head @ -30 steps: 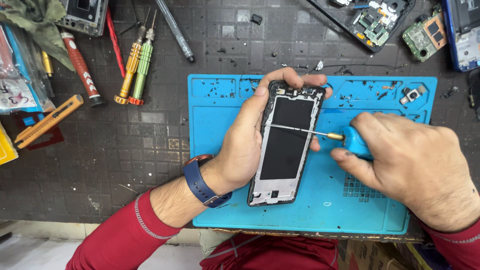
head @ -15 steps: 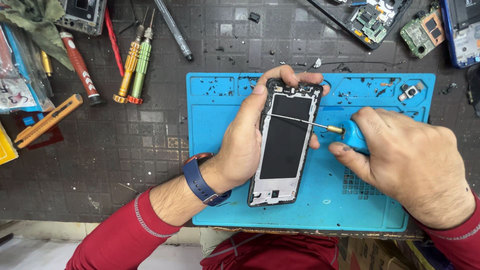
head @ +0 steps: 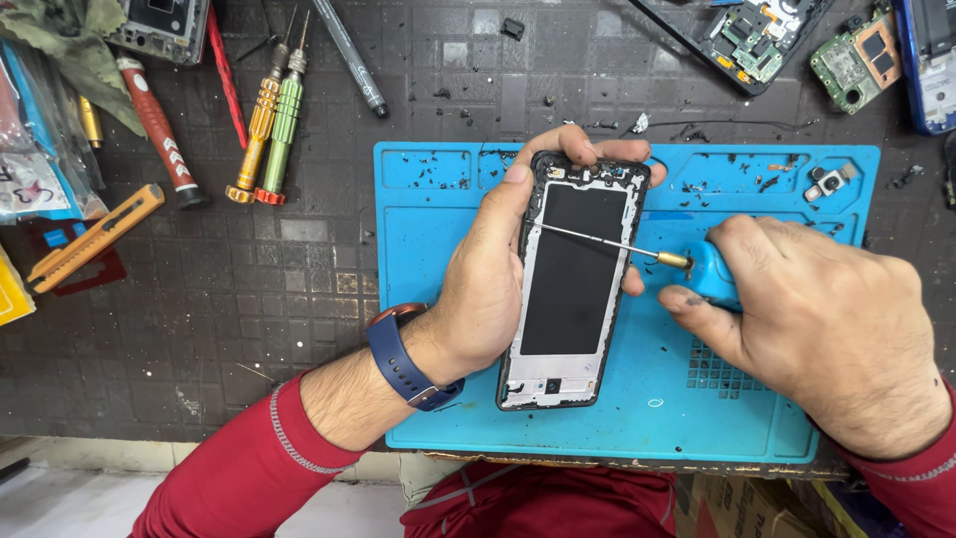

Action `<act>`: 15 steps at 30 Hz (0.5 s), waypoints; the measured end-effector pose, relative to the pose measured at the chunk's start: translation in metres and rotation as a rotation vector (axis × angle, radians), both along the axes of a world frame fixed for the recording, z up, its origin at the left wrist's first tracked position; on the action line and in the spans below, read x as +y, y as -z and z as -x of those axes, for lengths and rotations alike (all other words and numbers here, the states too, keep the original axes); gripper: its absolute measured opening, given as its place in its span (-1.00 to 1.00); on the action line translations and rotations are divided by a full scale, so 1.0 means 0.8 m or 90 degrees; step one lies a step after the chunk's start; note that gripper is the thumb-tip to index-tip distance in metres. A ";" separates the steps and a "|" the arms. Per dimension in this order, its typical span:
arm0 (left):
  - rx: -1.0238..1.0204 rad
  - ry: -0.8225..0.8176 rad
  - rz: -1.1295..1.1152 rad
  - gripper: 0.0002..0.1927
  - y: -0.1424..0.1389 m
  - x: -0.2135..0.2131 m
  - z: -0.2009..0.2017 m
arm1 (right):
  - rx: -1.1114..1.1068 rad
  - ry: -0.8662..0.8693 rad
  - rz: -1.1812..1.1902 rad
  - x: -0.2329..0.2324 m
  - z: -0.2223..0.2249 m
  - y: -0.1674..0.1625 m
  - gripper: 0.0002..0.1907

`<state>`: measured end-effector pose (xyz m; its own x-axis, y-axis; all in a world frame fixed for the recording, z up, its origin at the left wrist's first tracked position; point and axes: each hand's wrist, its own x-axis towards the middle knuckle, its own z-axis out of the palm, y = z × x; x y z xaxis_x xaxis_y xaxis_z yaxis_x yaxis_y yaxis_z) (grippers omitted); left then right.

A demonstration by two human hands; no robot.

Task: The person holds a disassembled phone frame and uses a small hand tool to scrape old adhesive and residue from its inner edges, rotating the frame to work around all sides. Near the end, they set the frame on the mat and apply heat to it with a blue heat gun.

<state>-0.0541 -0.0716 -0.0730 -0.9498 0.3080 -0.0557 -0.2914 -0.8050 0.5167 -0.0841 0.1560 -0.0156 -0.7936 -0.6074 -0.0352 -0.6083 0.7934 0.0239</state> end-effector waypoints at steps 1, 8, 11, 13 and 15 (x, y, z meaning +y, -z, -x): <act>0.001 0.000 0.001 -0.58 0.000 0.000 0.000 | -0.005 0.008 -0.013 0.000 -0.001 0.000 -0.48; 0.000 0.002 0.006 -0.59 0.001 0.001 -0.003 | -0.009 0.018 -0.033 0.002 -0.006 0.002 -0.46; 0.001 0.002 0.003 -0.59 0.000 0.003 -0.003 | 0.011 -0.003 0.009 0.003 -0.007 0.001 -0.48; 0.004 0.004 0.004 -0.59 0.000 0.002 -0.003 | 0.015 -0.003 0.007 0.003 -0.006 0.000 -0.47; 0.005 0.005 0.006 -0.59 0.000 0.002 -0.003 | 0.006 0.013 -0.027 0.002 -0.006 0.000 -0.46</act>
<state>-0.0514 -0.0697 -0.0732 -0.9476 0.3152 -0.0518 -0.2940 -0.7976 0.5267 -0.0793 0.1577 -0.0158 -0.8063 -0.5891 -0.0529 -0.5914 0.8039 0.0631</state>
